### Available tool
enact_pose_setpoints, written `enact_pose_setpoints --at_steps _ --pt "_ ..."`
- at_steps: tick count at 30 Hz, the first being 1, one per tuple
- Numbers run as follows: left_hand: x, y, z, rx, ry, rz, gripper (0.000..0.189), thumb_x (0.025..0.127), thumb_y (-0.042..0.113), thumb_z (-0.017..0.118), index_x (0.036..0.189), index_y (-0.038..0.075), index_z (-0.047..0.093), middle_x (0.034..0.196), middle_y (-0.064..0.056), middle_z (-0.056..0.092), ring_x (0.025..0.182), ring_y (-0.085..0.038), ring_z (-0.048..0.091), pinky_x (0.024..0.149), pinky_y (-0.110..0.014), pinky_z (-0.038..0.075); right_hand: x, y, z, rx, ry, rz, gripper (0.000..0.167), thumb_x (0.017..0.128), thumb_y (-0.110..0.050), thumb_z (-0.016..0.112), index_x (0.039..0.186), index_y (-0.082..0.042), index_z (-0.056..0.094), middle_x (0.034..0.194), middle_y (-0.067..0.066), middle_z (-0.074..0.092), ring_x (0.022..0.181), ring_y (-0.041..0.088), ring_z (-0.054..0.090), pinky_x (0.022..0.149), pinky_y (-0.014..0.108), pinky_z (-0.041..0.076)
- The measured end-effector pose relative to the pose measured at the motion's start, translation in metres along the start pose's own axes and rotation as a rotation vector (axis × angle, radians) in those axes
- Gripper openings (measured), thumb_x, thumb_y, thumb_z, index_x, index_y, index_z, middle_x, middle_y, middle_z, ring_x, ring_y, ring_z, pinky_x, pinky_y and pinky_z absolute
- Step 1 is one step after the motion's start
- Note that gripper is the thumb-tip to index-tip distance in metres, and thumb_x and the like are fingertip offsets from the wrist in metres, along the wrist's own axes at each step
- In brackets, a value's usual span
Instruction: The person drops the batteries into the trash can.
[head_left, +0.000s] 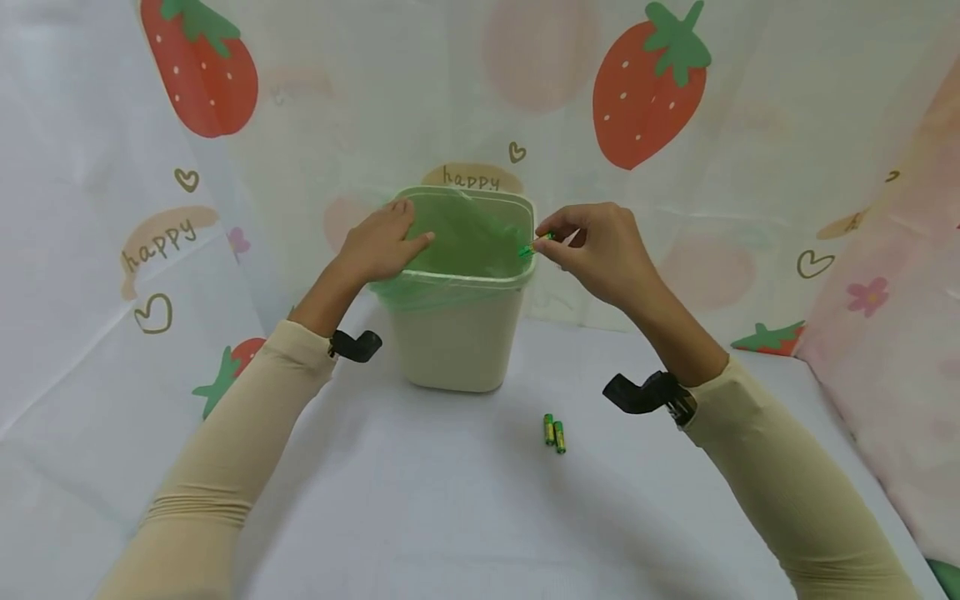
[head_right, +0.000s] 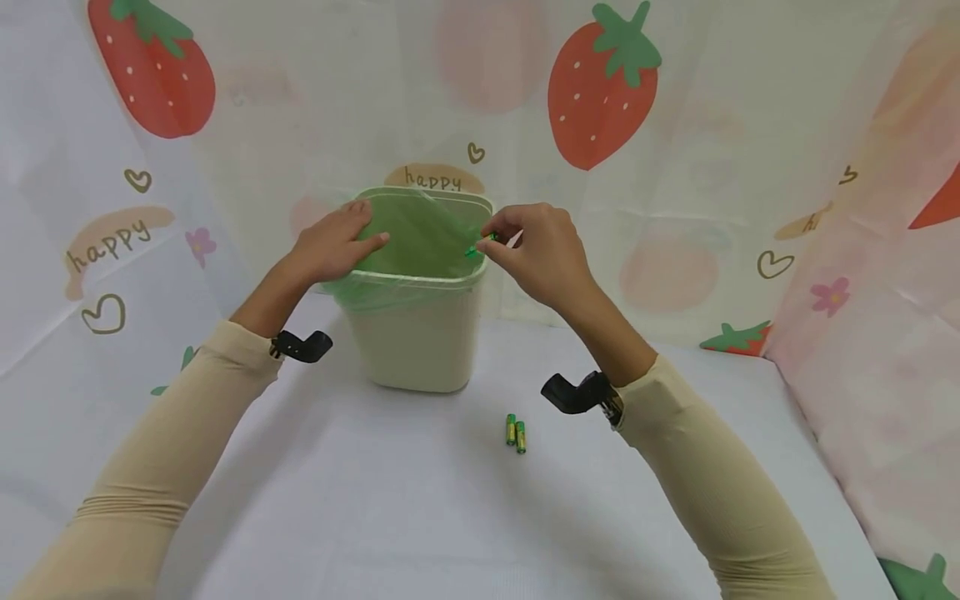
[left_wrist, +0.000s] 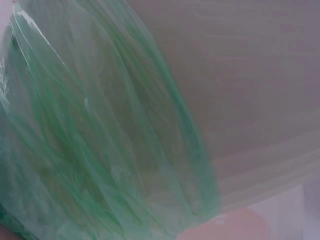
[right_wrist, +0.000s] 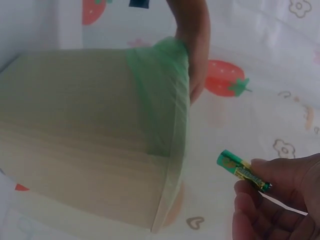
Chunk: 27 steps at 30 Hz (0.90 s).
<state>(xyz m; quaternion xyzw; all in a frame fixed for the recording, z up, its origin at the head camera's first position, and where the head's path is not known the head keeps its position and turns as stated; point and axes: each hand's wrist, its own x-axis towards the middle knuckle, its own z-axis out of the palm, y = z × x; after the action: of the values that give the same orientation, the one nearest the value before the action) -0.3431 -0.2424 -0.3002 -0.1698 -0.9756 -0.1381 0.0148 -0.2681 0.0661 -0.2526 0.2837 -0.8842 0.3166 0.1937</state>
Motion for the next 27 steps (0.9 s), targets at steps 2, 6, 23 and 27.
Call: enact_pose_setpoints --at_steps 2,6,23,27 --pt "0.001 0.002 0.0 0.005 -0.002 0.006 0.078 0.111 0.047 0.031 0.16 -0.006 0.002 0.168 -0.023 -0.002 0.156 -0.034 -0.001 0.125 -0.05 0.007 0.005 -0.002 0.001 -0.005 -0.009 0.004 0.012 0.093 -0.017 0.075 0.099 -0.008 0.08 0.084 0.004 0.074 0.065 0.019 0.062 0.059 0.028 0.047" --pt "0.002 0.003 -0.001 0.008 -0.002 0.016 0.078 0.111 0.047 0.031 0.16 -0.006 0.002 0.167 -0.024 -0.001 0.156 -0.035 -0.001 0.126 -0.049 0.007 0.015 -0.006 0.002 -0.01 -0.023 0.0 0.01 0.093 -0.016 0.075 0.096 -0.009 0.081 0.083 0.003 0.074 0.065 0.018 0.061 0.059 0.029 0.048" --pt "-0.002 0.002 -0.003 -0.001 0.0 0.005 0.077 0.111 0.048 0.029 0.16 -0.006 0.003 0.168 -0.022 -0.003 0.156 -0.034 -0.002 0.126 -0.049 0.006 0.044 -0.002 0.026 -0.028 -0.111 0.042 0.014 0.093 -0.016 0.076 0.101 -0.005 0.08 0.088 0.008 0.073 0.084 0.02 0.063 0.062 0.033 0.046" --pt "-0.002 0.003 -0.003 -0.003 -0.008 0.001 0.077 0.111 0.047 0.029 0.16 -0.006 0.002 0.168 -0.022 -0.003 0.156 -0.034 -0.002 0.126 -0.049 0.006 0.05 -0.004 0.029 -0.039 -0.126 0.054 0.015 0.093 -0.016 0.076 0.102 -0.005 0.08 0.089 0.009 0.074 0.085 0.019 0.064 0.062 0.032 0.046"
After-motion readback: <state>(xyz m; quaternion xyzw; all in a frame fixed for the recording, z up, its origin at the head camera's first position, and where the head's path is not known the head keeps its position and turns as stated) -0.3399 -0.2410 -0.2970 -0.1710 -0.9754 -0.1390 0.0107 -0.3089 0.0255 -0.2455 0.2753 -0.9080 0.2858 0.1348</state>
